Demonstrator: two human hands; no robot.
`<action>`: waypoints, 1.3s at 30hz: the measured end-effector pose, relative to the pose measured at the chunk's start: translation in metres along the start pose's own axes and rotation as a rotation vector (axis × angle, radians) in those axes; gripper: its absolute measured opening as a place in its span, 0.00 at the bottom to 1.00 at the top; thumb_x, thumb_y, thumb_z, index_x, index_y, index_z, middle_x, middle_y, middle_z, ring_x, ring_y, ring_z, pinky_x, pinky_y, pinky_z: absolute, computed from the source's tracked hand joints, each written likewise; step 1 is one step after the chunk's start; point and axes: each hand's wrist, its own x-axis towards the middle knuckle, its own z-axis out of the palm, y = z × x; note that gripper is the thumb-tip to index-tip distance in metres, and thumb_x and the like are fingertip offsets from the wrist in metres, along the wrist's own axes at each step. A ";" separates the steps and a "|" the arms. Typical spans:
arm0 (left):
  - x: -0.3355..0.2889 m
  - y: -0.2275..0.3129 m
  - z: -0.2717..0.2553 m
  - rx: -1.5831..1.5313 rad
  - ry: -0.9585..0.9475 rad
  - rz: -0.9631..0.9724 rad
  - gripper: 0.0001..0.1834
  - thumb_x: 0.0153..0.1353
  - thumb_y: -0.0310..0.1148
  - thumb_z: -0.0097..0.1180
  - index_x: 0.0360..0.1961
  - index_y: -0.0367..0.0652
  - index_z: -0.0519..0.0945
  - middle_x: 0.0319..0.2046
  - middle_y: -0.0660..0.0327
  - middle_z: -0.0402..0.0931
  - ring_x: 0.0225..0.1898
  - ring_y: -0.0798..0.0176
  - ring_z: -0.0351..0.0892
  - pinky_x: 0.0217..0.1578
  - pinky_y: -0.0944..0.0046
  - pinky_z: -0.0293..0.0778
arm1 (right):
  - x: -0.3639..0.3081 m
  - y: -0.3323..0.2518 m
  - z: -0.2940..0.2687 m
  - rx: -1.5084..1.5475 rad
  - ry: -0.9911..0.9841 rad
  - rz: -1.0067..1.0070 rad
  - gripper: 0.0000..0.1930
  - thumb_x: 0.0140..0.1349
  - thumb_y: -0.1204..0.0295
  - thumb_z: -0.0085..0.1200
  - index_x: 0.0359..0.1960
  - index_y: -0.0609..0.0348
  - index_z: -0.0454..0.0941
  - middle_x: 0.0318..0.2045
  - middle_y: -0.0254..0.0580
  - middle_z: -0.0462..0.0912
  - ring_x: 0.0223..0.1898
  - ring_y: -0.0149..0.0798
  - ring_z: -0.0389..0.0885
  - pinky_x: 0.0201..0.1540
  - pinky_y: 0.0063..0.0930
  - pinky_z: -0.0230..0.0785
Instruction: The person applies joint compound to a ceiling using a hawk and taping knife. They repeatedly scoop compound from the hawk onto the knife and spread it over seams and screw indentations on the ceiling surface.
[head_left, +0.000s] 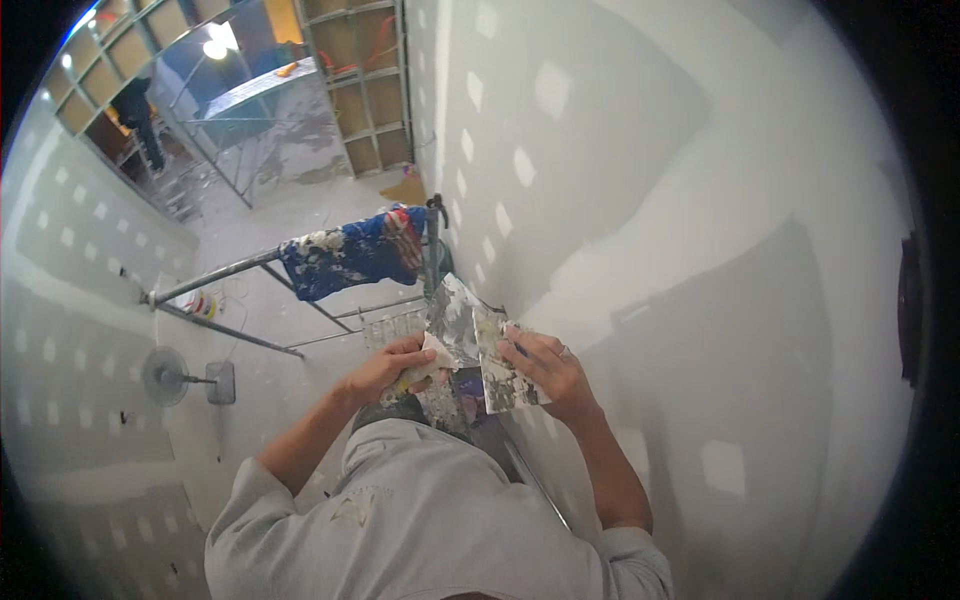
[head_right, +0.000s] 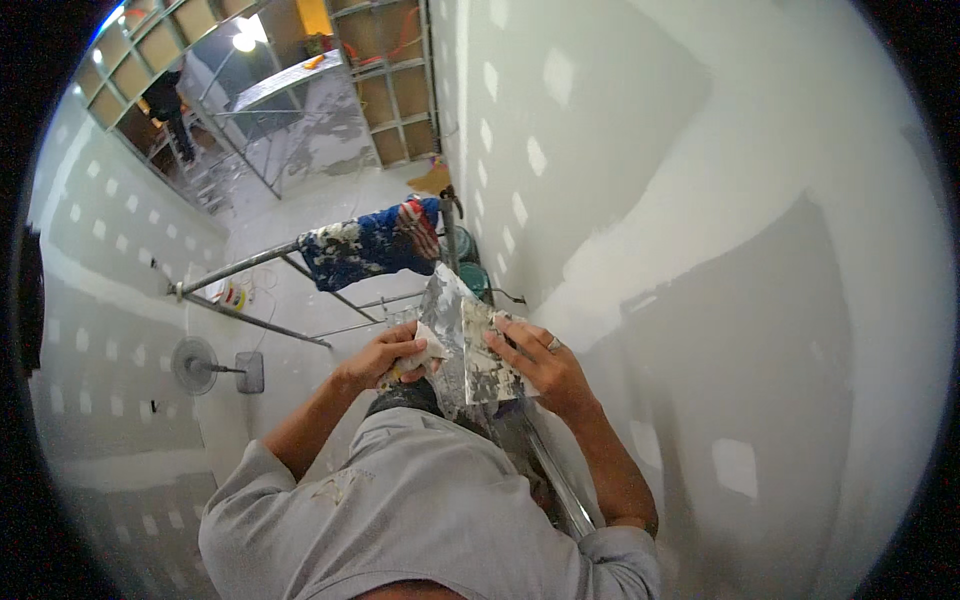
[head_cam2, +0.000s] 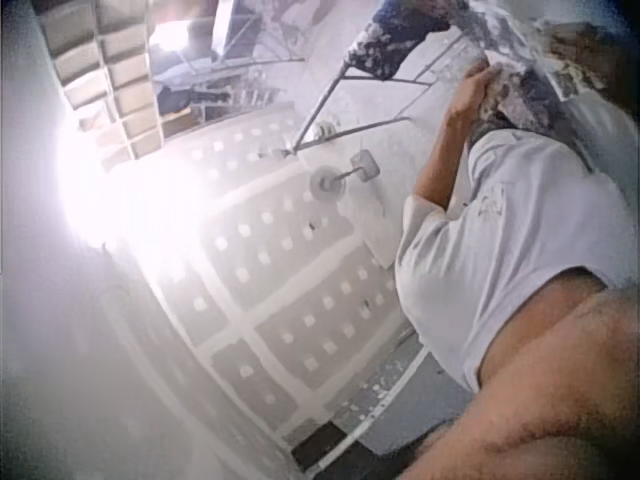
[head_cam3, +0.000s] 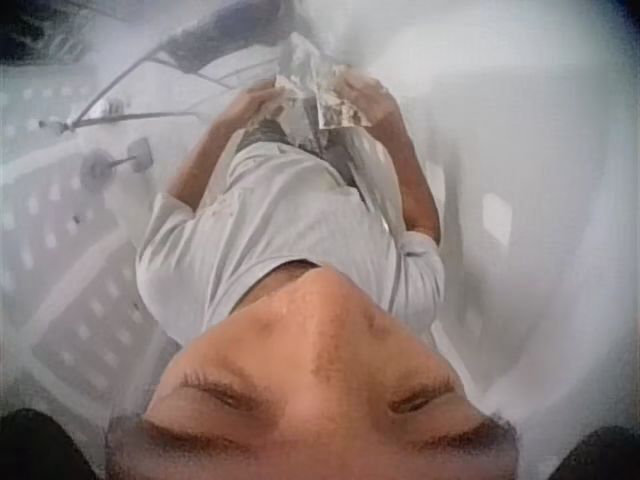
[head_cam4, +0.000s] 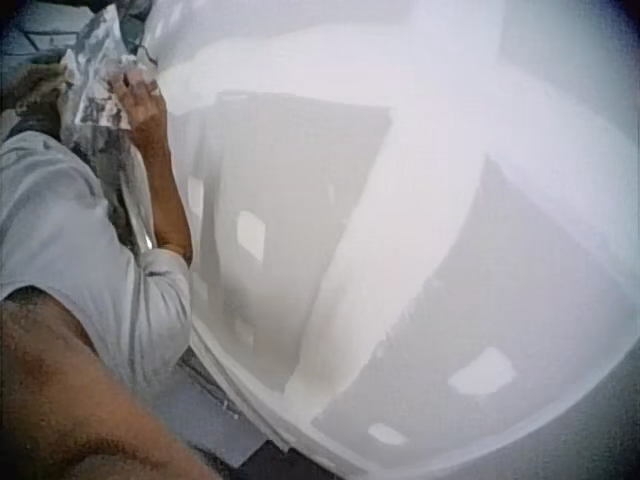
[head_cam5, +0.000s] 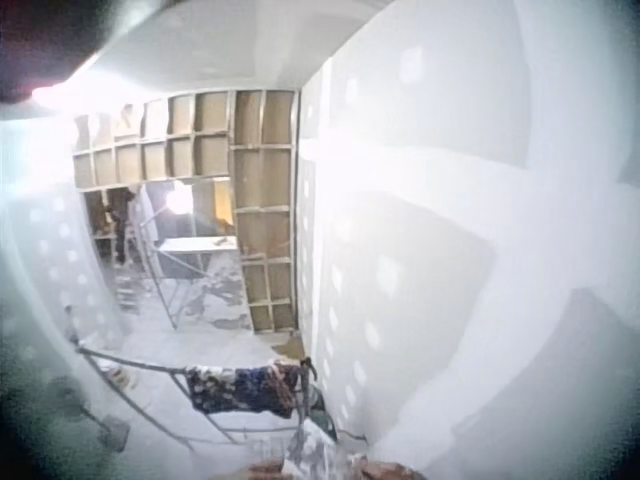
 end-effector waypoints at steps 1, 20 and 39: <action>0.006 0.006 -0.003 0.000 -0.041 -0.008 0.16 0.71 0.37 0.48 0.52 0.36 0.68 0.35 0.56 0.78 0.21 0.72 0.70 0.20 0.75 0.66 | 0.001 0.001 0.000 -0.046 0.024 0.028 0.27 0.51 0.73 0.61 0.58 0.49 0.78 0.59 0.39 0.75 0.54 0.42 0.76 0.53 0.35 0.75; 0.166 0.148 -0.129 0.165 -0.368 -0.247 0.13 0.70 0.34 0.48 0.51 0.39 0.71 0.33 0.57 0.78 0.22 0.72 0.69 0.21 0.73 0.65 | 0.013 0.079 0.080 0.325 0.522 1.392 0.17 0.62 0.79 0.53 0.54 0.63 0.75 0.43 0.46 0.83 0.48 0.40 0.79 0.47 0.33 0.72; 0.262 0.179 -0.098 0.553 -0.756 -0.343 0.14 0.71 0.31 0.45 0.54 0.37 0.68 0.35 0.56 0.79 0.21 0.70 0.70 0.22 0.70 0.68 | 0.072 0.056 0.078 0.963 1.307 1.192 0.14 0.59 0.77 0.60 0.46 0.67 0.76 0.41 0.44 0.83 0.40 0.35 0.83 0.41 0.31 0.78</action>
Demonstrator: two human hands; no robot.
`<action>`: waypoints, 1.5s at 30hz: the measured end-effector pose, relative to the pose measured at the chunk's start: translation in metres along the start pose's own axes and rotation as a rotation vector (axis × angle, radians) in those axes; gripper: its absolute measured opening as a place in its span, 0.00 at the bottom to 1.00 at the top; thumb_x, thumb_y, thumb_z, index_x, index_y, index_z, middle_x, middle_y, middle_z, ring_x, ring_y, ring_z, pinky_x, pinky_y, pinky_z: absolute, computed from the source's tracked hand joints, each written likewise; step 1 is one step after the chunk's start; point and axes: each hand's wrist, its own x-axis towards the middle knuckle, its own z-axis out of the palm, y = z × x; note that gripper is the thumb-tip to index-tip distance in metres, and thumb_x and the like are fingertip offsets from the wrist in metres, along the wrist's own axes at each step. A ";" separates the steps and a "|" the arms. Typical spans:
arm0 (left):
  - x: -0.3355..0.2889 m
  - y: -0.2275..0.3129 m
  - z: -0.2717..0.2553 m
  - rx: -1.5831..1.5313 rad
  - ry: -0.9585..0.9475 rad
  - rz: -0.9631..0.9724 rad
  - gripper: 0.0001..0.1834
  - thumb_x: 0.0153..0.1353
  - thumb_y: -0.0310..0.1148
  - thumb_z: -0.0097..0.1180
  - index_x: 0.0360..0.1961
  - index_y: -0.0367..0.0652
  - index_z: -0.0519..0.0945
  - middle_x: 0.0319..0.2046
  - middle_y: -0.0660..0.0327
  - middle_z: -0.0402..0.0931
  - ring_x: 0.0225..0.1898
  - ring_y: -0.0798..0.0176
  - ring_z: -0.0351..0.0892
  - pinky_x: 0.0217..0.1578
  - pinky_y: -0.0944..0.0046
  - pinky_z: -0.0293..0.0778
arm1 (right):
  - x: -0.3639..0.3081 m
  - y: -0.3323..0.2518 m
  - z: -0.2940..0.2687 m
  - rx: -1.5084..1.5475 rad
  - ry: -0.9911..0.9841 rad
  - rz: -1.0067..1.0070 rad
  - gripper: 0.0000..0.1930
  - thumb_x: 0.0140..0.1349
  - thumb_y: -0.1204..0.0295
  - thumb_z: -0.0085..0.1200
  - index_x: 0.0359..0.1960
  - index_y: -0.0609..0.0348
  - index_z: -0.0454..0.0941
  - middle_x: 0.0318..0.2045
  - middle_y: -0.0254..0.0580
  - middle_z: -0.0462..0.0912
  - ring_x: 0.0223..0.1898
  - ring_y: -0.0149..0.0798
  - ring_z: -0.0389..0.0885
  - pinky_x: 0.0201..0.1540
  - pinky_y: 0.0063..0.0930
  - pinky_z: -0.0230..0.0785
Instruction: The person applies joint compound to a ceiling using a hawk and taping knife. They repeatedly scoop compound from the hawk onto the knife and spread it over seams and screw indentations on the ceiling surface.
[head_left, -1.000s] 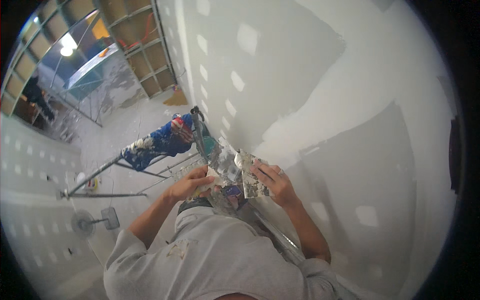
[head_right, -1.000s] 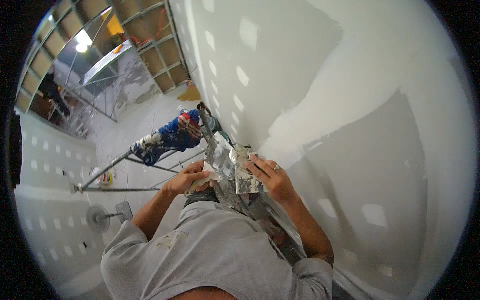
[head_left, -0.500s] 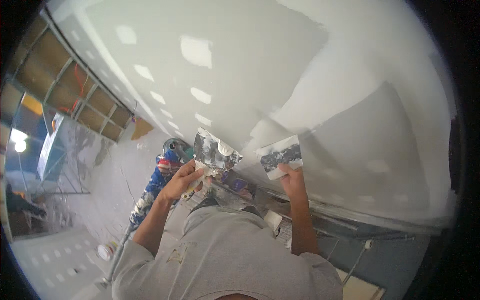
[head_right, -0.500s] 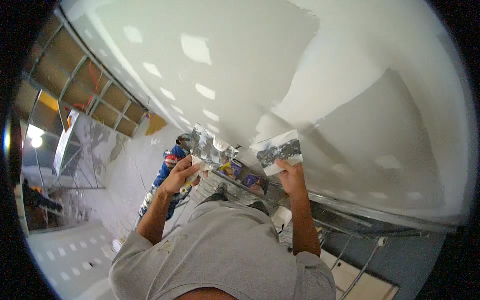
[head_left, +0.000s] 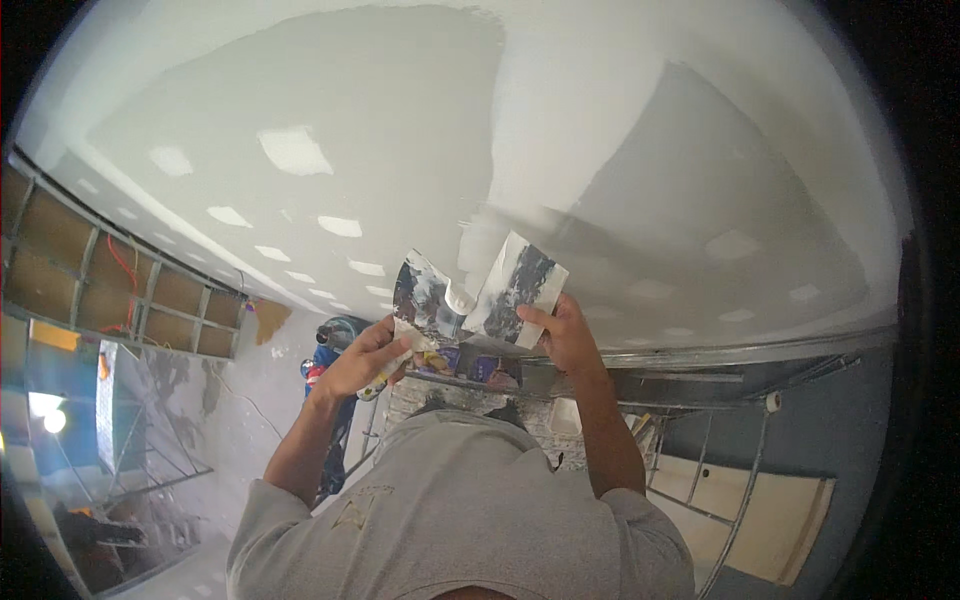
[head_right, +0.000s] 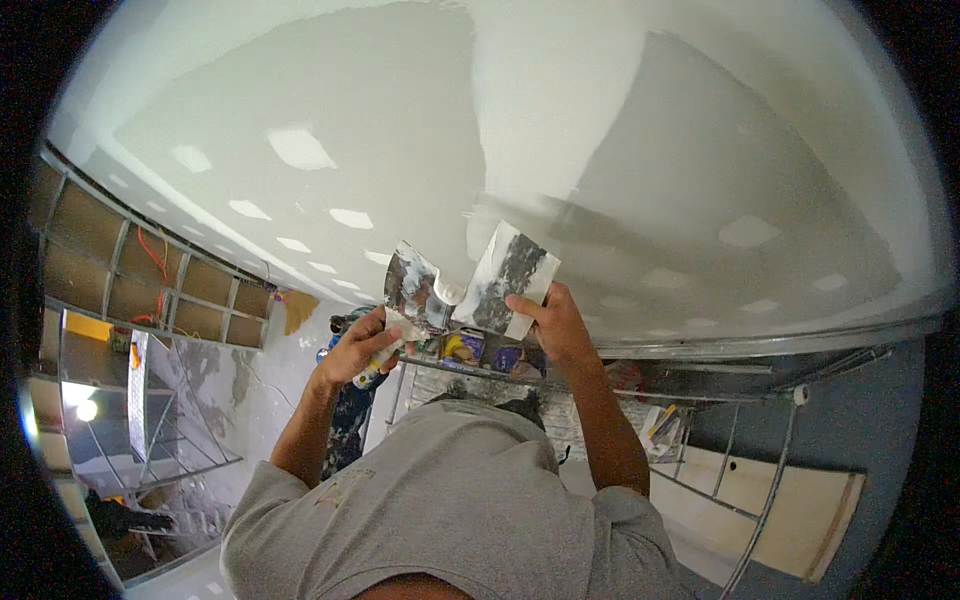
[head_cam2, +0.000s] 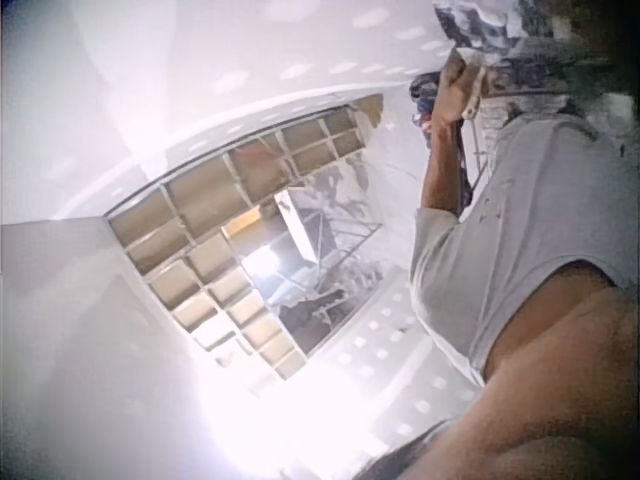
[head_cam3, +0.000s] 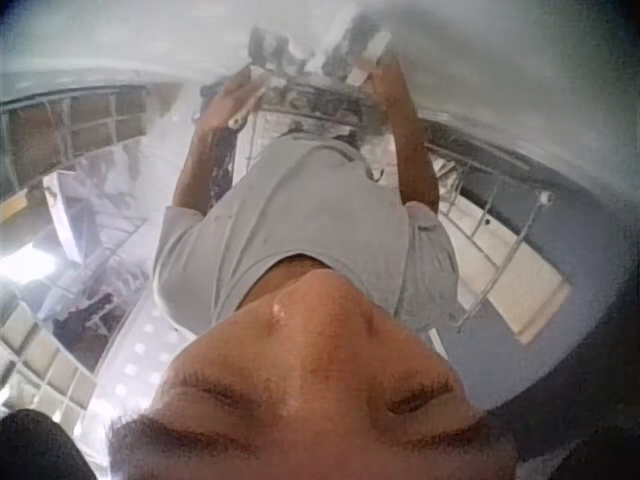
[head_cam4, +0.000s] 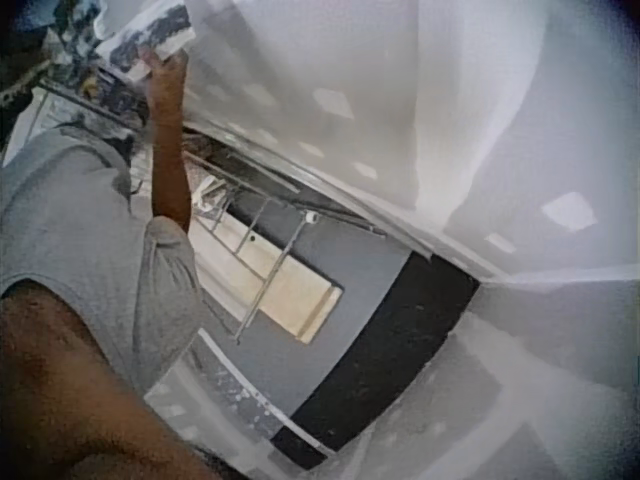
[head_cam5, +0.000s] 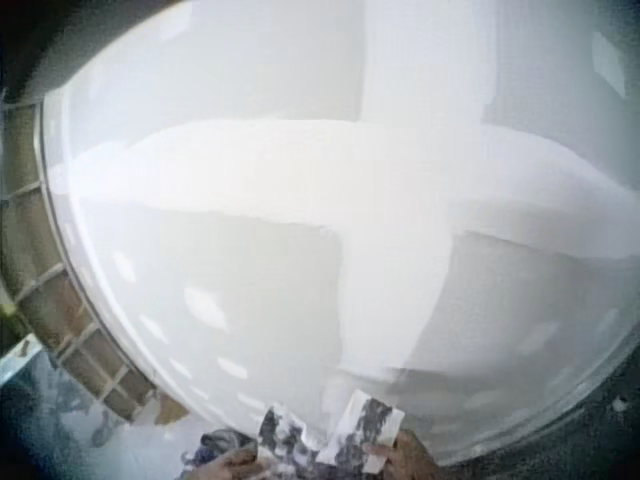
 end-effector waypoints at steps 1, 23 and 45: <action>0.002 -0.004 -0.004 0.006 -0.009 -0.007 0.14 0.71 0.31 0.45 0.54 0.37 0.68 0.35 0.56 0.79 0.21 0.70 0.70 0.22 0.70 0.68 | 0.001 -0.002 0.001 -0.034 0.002 -0.007 0.14 0.60 0.77 0.59 0.47 0.67 0.76 0.42 0.44 0.83 0.41 0.35 0.83 0.43 0.31 0.78; 0.034 0.058 -0.040 -0.014 -0.507 -0.099 0.19 0.70 0.33 0.48 0.60 0.37 0.69 0.34 0.57 0.77 0.24 0.70 0.70 0.21 0.72 0.65 | -0.035 -0.030 0.066 0.687 0.220 -0.480 0.15 0.62 0.81 0.55 0.51 0.60 0.71 0.42 0.38 0.81 0.43 0.38 0.82 0.51 0.39 0.76; 0.026 -0.051 -0.082 -0.309 0.041 0.051 0.14 0.70 0.31 0.46 0.53 0.35 0.70 0.33 0.53 0.78 0.19 0.70 0.69 0.19 0.72 0.65 | -0.069 -0.007 0.012 0.517 0.504 -0.550 0.08 0.64 0.80 0.53 0.44 0.63 0.77 0.44 0.46 0.81 0.50 0.38 0.80 0.54 0.35 0.73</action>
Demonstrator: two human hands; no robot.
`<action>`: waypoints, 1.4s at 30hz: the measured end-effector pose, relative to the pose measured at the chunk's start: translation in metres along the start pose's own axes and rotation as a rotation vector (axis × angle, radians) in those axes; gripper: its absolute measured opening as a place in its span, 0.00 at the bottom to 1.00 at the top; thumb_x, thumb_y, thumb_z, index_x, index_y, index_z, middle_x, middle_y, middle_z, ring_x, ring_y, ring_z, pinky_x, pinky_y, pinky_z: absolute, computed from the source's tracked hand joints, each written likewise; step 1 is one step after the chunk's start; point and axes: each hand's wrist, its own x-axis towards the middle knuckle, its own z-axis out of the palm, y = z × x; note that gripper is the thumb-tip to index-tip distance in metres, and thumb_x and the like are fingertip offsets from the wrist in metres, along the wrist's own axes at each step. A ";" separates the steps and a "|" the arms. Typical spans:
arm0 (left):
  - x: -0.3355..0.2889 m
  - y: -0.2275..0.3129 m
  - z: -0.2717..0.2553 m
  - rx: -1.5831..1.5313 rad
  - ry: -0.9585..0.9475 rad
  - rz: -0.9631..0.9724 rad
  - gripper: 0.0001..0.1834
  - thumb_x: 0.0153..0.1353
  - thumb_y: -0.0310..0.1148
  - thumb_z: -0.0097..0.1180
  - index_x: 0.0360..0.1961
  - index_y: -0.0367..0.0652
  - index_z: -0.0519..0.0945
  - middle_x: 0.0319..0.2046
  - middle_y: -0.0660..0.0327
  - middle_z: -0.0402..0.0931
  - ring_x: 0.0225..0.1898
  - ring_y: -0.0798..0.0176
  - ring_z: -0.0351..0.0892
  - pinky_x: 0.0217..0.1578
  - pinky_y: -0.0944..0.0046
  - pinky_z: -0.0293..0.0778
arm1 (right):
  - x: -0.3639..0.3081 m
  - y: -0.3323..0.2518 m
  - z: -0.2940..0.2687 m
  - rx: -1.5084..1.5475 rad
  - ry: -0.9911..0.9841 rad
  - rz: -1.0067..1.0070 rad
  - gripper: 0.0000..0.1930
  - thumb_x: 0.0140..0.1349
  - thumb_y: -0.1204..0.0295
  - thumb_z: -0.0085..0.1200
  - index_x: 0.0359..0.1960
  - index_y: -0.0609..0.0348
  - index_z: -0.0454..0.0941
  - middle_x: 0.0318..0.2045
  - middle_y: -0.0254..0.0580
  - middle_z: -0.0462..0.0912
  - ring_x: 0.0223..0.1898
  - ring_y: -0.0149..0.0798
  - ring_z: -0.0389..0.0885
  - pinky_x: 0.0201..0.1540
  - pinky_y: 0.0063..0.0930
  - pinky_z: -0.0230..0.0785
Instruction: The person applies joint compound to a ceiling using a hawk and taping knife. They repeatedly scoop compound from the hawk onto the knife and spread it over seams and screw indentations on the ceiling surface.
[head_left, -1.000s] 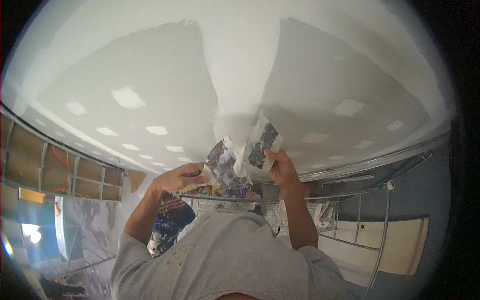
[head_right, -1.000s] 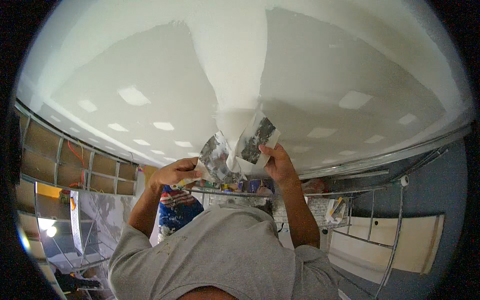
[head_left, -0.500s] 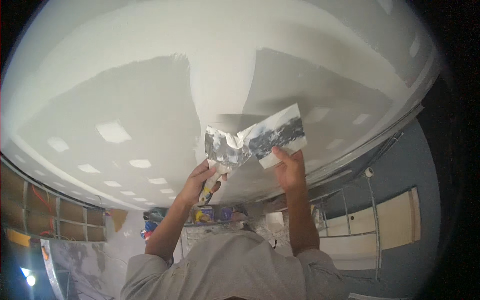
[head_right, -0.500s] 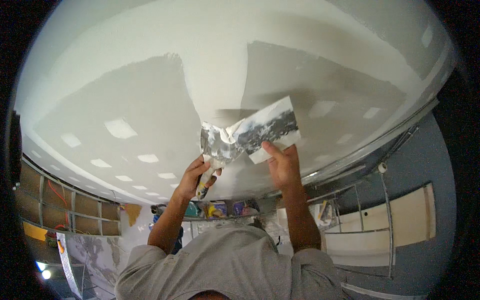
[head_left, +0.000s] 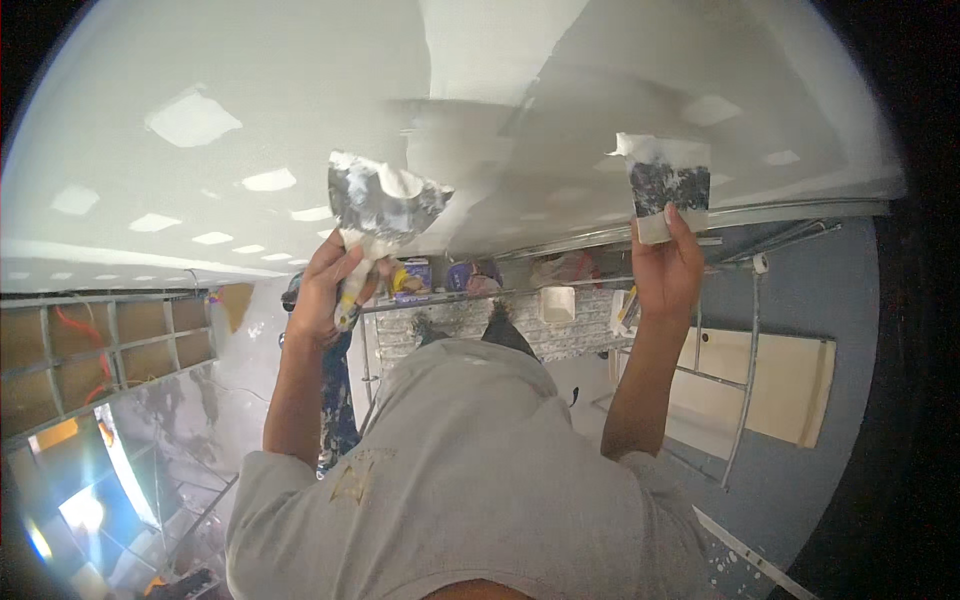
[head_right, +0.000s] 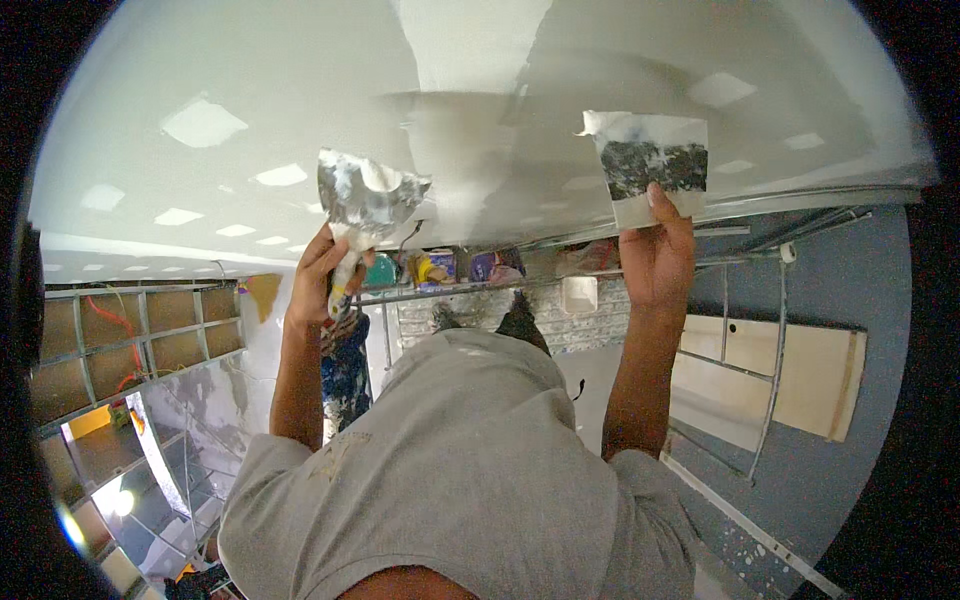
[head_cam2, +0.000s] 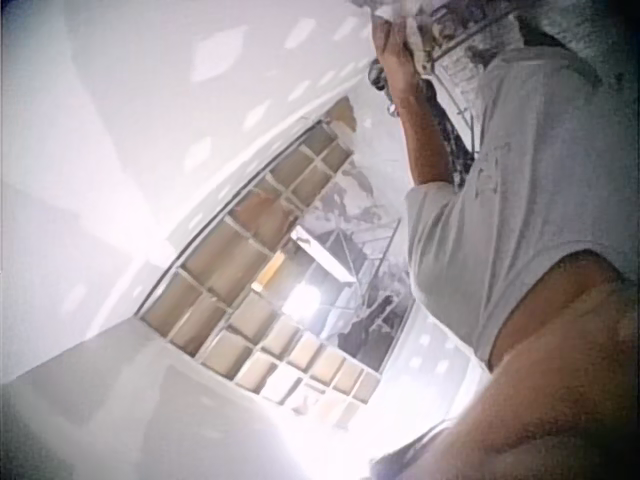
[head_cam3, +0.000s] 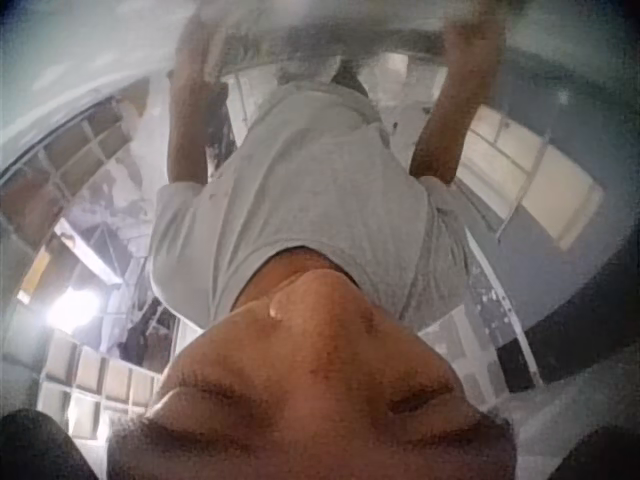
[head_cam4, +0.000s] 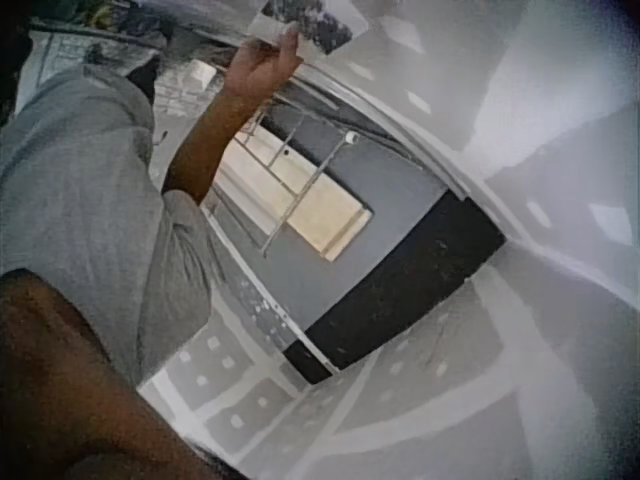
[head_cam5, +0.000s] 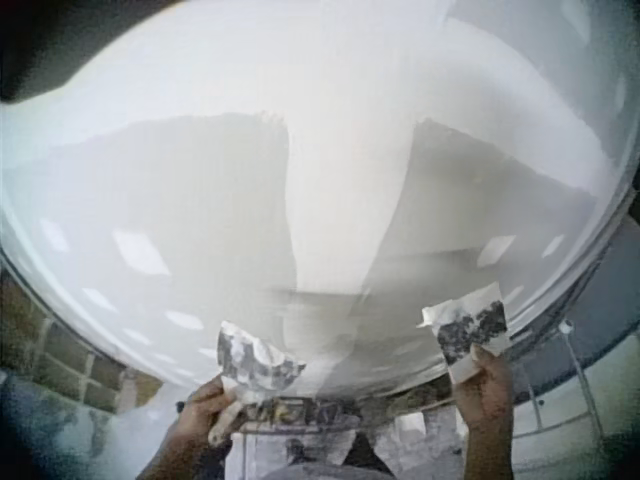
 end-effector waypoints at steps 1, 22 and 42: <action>0.001 -0.009 -0.011 -0.021 0.016 -0.008 0.15 0.71 0.32 0.45 0.55 0.36 0.70 0.33 0.54 0.78 0.19 0.70 0.68 0.18 0.73 0.65 | 0.005 0.001 -0.003 0.028 0.047 -0.011 0.07 0.64 0.80 0.53 0.43 0.64 0.77 0.44 0.46 0.82 0.48 0.38 0.80 0.52 0.34 0.73; 0.039 -0.014 0.047 0.032 0.163 0.058 0.21 0.67 0.38 0.54 0.60 0.47 0.72 0.40 0.63 0.77 0.26 0.75 0.73 0.22 0.74 0.67 | 0.240 -0.458 0.127 -0.035 -0.144 -1.375 0.18 0.64 0.75 0.57 0.55 0.65 0.71 0.47 0.42 0.78 0.48 0.35 0.77 0.44 0.30 0.72; 0.121 -0.041 0.187 0.122 0.498 0.245 0.15 0.72 0.38 0.44 0.51 0.40 0.75 0.27 0.63 0.79 0.18 0.71 0.72 0.15 0.73 0.66 | 0.392 -0.765 0.290 0.071 0.171 -1.663 0.21 0.58 0.82 0.49 0.54 0.74 0.69 0.52 0.57 0.78 0.50 0.51 0.80 0.55 0.39 0.72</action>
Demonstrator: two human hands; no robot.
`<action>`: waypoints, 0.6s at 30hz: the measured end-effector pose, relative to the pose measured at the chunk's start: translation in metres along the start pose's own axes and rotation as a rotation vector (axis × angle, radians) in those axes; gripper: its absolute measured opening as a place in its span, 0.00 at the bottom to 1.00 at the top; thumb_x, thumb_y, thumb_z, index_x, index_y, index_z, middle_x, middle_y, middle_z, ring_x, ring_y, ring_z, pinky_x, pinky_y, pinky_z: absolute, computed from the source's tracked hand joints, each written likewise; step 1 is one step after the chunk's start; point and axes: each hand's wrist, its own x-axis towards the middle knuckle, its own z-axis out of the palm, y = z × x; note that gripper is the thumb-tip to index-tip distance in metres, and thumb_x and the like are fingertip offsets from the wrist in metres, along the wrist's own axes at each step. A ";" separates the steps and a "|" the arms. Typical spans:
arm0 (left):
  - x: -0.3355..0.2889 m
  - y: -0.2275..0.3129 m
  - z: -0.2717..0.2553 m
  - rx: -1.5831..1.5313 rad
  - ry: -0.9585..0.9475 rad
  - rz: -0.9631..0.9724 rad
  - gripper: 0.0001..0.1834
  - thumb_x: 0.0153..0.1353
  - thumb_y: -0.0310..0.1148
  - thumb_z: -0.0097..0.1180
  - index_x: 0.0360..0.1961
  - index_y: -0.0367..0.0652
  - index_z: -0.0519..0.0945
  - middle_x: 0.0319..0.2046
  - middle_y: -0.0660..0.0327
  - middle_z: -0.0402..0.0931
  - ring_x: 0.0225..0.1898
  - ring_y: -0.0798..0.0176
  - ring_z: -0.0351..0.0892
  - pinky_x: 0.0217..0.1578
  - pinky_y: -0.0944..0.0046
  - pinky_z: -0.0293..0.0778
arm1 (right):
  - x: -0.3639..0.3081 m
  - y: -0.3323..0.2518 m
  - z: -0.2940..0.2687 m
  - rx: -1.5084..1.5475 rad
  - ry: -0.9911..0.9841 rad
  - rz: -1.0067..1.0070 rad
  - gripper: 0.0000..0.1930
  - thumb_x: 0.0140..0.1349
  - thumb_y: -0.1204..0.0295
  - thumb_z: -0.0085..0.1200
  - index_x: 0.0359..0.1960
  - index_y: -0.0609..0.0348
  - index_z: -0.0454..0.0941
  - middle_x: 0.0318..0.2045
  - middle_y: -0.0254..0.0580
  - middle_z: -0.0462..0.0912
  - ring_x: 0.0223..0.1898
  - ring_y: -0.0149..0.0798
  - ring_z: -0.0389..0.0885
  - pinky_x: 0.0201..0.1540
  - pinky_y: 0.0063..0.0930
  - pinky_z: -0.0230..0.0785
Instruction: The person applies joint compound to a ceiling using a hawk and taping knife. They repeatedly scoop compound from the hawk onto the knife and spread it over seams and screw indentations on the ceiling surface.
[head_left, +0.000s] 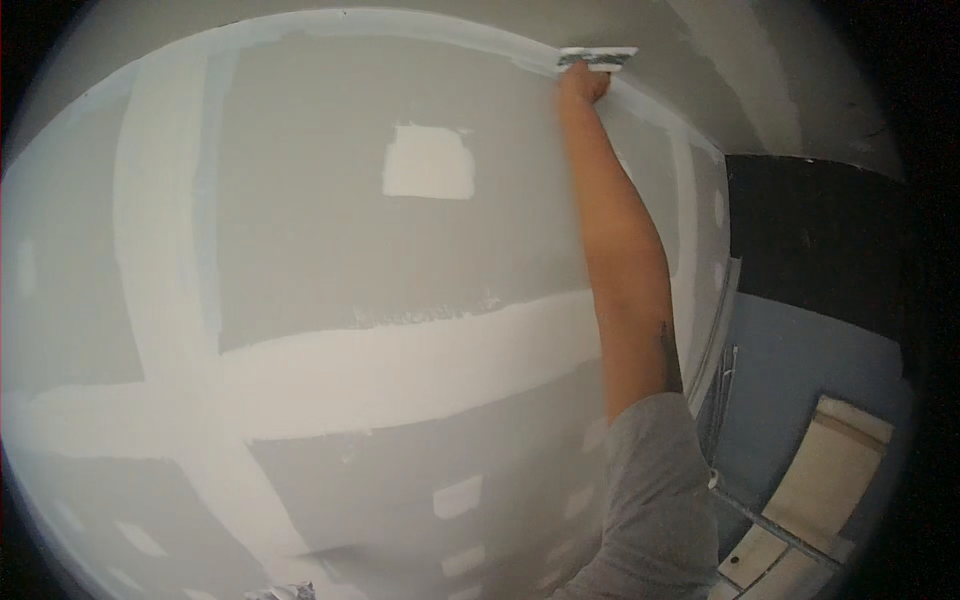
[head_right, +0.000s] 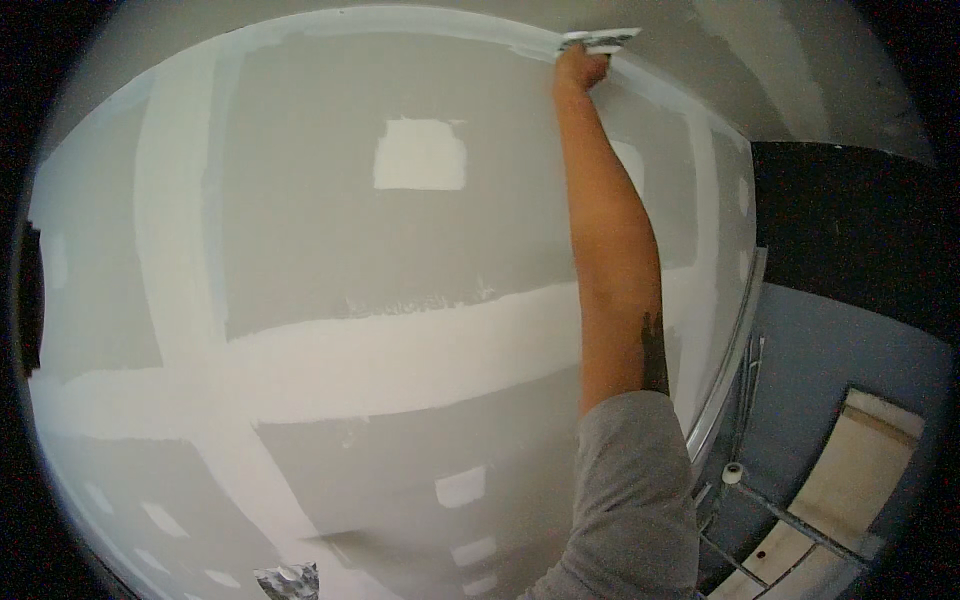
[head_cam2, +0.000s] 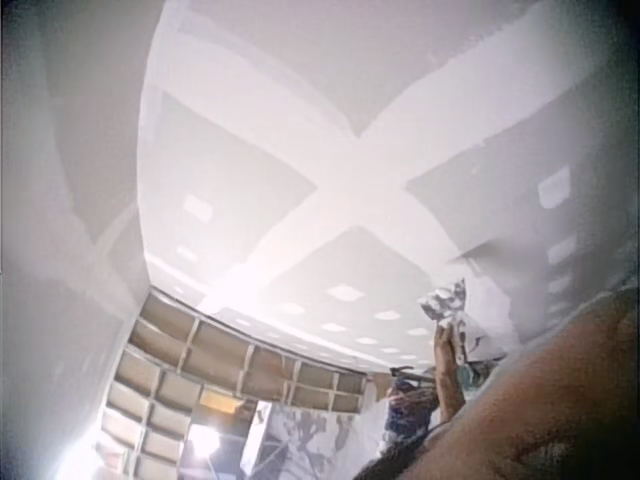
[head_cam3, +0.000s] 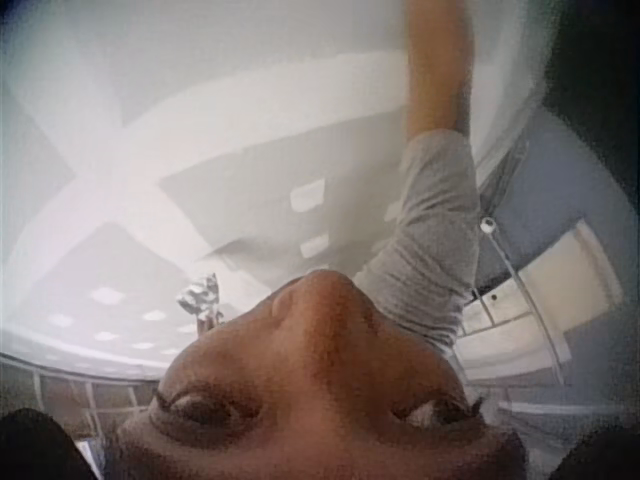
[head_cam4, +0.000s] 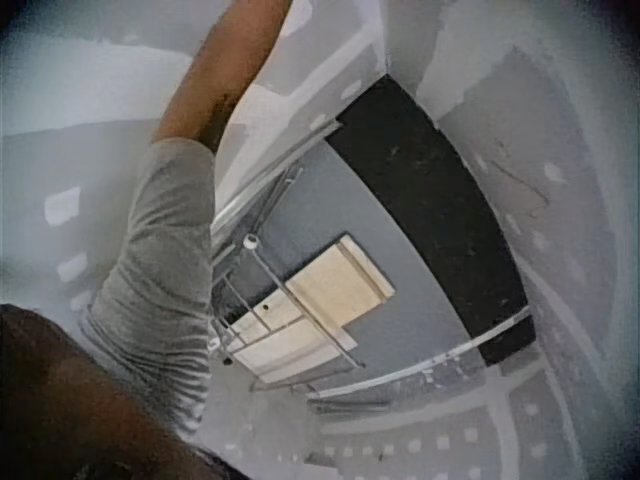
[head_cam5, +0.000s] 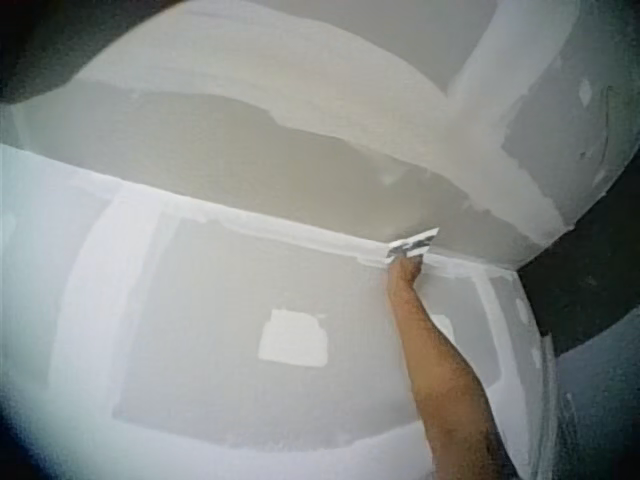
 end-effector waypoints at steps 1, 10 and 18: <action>-0.006 -0.002 -0.004 -0.007 0.006 0.005 0.15 0.72 0.38 0.44 0.51 0.40 0.75 0.27 0.63 0.79 0.18 0.71 0.72 0.15 0.73 0.66 | 0.009 -0.002 -0.005 0.010 -0.002 0.003 0.21 0.58 0.82 0.49 0.54 0.74 0.69 0.52 0.57 0.78 0.50 0.51 0.80 0.55 0.39 0.72; -0.023 0.020 0.006 -0.041 -0.042 -0.012 0.15 0.70 0.35 0.46 0.54 0.42 0.73 0.35 0.63 0.79 0.26 0.70 0.76 0.23 0.73 0.71 | 0.065 0.008 -0.041 0.052 -0.036 0.110 0.22 0.59 0.81 0.49 0.57 0.72 0.69 0.54 0.58 0.77 0.53 0.52 0.80 0.57 0.39 0.73; 0.013 -0.008 -0.008 -0.112 -0.194 0.030 0.22 0.69 0.50 0.51 0.57 0.51 0.66 0.36 0.61 0.74 0.26 0.68 0.74 0.22 0.68 0.71 | 0.066 0.027 -0.034 -0.009 -0.119 0.097 0.24 0.60 0.82 0.47 0.60 0.71 0.66 0.57 0.58 0.74 0.56 0.51 0.77 0.57 0.42 0.72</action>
